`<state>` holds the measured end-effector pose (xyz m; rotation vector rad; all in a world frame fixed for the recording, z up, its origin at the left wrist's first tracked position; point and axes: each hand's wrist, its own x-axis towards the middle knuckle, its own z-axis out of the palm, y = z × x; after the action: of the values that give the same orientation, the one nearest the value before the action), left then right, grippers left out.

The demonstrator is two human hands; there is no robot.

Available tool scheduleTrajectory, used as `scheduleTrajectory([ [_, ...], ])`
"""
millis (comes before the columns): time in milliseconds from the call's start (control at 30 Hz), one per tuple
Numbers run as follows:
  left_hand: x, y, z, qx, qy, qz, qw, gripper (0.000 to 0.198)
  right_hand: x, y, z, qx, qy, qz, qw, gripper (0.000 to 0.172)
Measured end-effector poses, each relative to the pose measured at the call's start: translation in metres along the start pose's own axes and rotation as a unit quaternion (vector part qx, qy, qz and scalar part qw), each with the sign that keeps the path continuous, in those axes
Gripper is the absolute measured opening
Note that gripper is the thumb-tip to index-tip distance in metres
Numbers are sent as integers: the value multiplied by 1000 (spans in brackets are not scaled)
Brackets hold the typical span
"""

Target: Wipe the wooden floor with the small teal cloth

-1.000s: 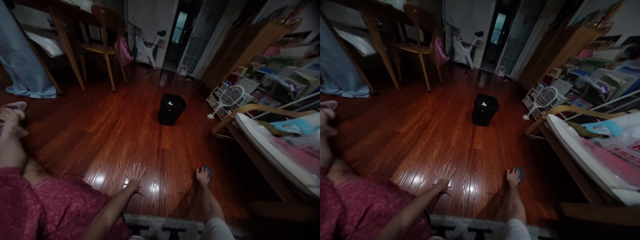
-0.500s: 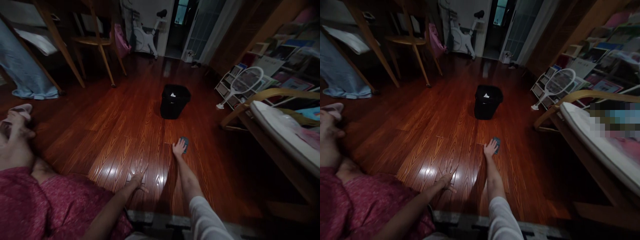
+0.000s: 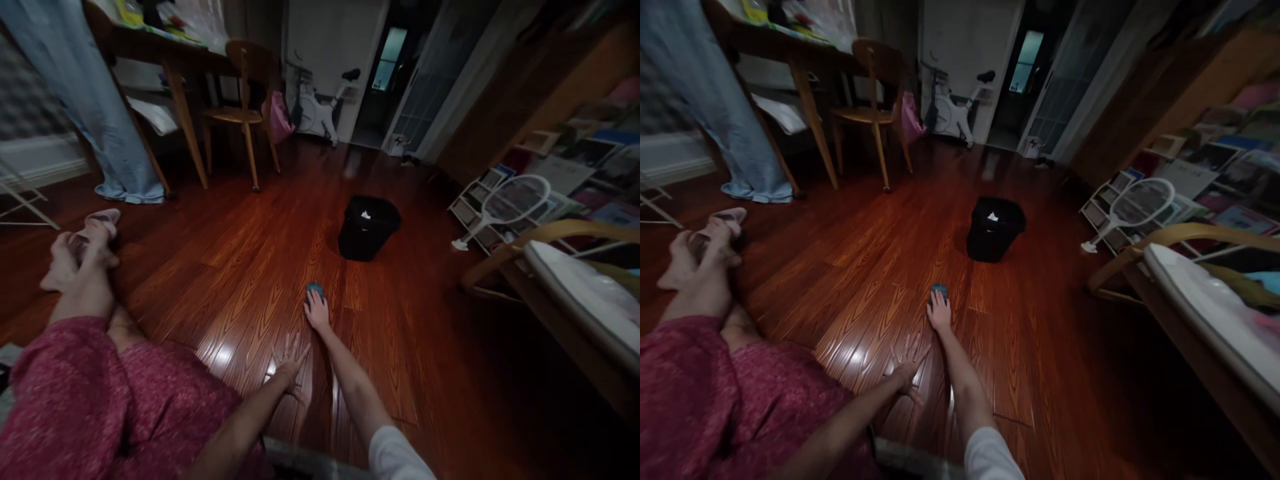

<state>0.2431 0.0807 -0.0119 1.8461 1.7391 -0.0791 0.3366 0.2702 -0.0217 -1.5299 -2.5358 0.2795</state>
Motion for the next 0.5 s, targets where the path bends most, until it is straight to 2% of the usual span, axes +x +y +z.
scheduleTrajectory([
  [33,-1,-2,-4,-5,15,-9,1000,51,-6,13,-4,-12,5,14,1000,56],
  [67,-3,-8,-9,-10,29,-18,999,59,-13,27,-7,-22,11,33,999,56],
  [133,-8,-28,-19,-17,61,-56,996,93,-31,55,-13,-39,29,95,994,57],
  [200,-16,-57,-27,-18,103,-129,986,116,-57,81,-18,-50,55,181,981,60],
  [233,-19,-70,-29,-17,126,-172,977,118,-71,92,-19,-53,71,225,970,61],
  [300,-24,-83,-28,-16,144,-216,966,107,-103,109,-19,-58,106,291,949,63],
  [367,-24,-72,-21,-13,113,-172,978,119,-134,117,-17,-59,133,321,936,65],
  [433,-18,-44,-12,-13,63,-83,994,148,-159,114,-12,-57,150,333,929,65],
  [500,-11,-15,-4,-16,41,-32,999,160,-176,102,-4,-56,161,340,925,67],
])
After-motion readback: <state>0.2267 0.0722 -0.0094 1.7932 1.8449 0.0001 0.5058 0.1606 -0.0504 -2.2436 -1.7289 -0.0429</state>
